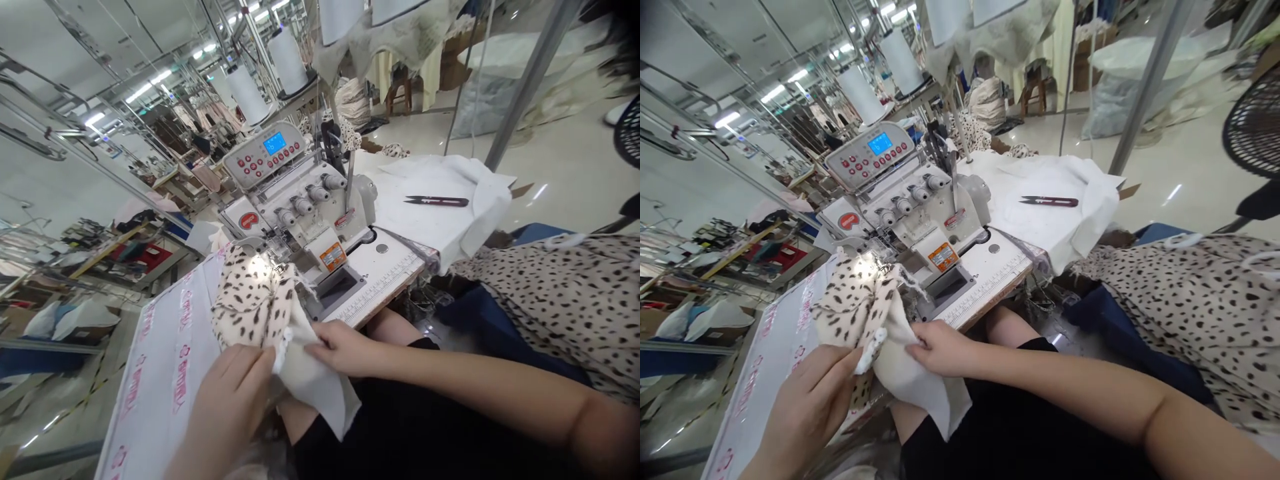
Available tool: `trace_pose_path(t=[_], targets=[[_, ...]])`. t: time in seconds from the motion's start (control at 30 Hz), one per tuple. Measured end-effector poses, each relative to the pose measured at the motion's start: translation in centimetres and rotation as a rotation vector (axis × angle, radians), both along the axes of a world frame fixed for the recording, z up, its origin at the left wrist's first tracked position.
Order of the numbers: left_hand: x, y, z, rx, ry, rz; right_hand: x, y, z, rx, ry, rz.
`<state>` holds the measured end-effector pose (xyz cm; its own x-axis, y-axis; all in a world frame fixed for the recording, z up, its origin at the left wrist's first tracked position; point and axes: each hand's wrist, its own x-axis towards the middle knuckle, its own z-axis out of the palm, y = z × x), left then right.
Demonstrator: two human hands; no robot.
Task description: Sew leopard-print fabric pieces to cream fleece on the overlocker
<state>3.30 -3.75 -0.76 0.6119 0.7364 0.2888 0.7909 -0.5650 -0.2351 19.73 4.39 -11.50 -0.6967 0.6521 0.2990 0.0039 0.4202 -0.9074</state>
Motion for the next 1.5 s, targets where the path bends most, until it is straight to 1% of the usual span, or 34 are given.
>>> trace_pose_path(t=[0.07, 0.13, 0.2, 0.23, 0.27, 0.33, 0.4, 0.43, 0.5, 0.53, 0.6, 0.63, 0.67, 0.7, 0.77, 0.83, 0.9, 0.97, 1.03, 1.1, 1.33, 1.43, 1.5], targets=[[-0.1, -0.2, 0.1, -0.001, -0.014, -0.008, 1.9, 0.4, 0.6, 0.169, 0.099, -0.178], [0.4, -0.3, -0.1, -0.001, -0.025, -0.028, 2.6, 0.9, 1.5, 0.408, 0.185, -0.3], [1.1, -0.2, -0.6, -0.013, -0.062, -0.01, 2.2, 1.6, 2.2, 0.619, 0.202, -0.315], [1.6, -0.1, -0.9, -0.019, -0.101, 0.02, 1.8, 1.9, 2.4, 0.687, 0.201, -0.295], [2.0, 0.1, -1.3, -0.013, -0.154, 0.068, 1.3, 2.1, 2.6, 0.725, 0.202, -0.27], [2.8, 0.7, -2.1, 0.036, -0.268, 0.191, 0.4, 2.4, 2.8, 0.738, 0.219, -0.229], [3.1, 1.5, -2.7, 0.104, -0.317, 0.287, -0.1, 2.4, 3.0, 0.709, 0.254, -0.223], [3.2, 1.8, -2.9, 0.118, -0.312, 0.311, -0.1, 2.4, 3.1, 0.688, 0.283, -0.225], [3.0, 2.4, -2.8, 0.107, -0.297, 0.32, 0.3, 2.3, 3.3, 0.62, 0.352, -0.239], [2.8, 2.5, -2.5, 0.099, -0.303, 0.321, 0.6, 2.3, 3.3, 0.562, 0.381, -0.266], [2.5, 2.7, -1.8, 0.086, -0.332, 0.345, 1.1, 2.3, 2.9, 0.381, 0.376, -0.346], [2.4, 2.7, -1.4, 0.085, -0.346, 0.361, 1.3, 2.4, 2.6, 0.257, 0.337, -0.369], [2.3, 2.7, -1.1, 0.085, -0.355, 0.37, 1.2, 2.4, 2.2, 0.118, 0.282, -0.364], [2.3, 2.8, -0.8, 0.084, -0.356, 0.369, 1.0, 2.5, 1.7, -0.015, 0.229, -0.324], [2.3, 3.0, -0.4, 0.075, -0.344, 0.337, 0.2, 2.6, 1.0, -0.222, 0.184, -0.166], [2.4, 3.2, -0.3, 0.06, -0.315, 0.28, -0.7, 2.7, 0.5, -0.371, 0.248, -0.017], [2.5, 3.4, -0.4, 0.029, -0.288, 0.235, -1.1, 2.8, 0.5, -0.51, 0.337, 0.042], [2.7, 3.6, -0.6, -0.001, -0.268, 0.197, -0.9, 2.8, 0.8, -0.609, 0.382, 0.035], [2.9, 3.6, -1.0, -0.01, -0.239, 0.16, -0.4, 2.9, 1.1, -0.607, 0.371, 0.012], [3.1, 3.6, -1.2, -0.002, -0.196, 0.128, 0.0, 2.9, 1.3, -0.549, 0.334, 0.009], [2.9, 4.1, -1.7, 0.005, -0.109, 0.093, -0.1, 3.1, 0.7, -0.384, 0.244, -0.097], [2.6, 4.6, -1.7, -0.006, -0.104, 0.095, -0.3, 3.4, 0.6, -0.376, 0.225, -0.092], [2.5, 5.0, -1.6, -0.006, -0.102, 0.1, -0.2, 3.5, 0.7, -0.385, 0.202, -0.063]])
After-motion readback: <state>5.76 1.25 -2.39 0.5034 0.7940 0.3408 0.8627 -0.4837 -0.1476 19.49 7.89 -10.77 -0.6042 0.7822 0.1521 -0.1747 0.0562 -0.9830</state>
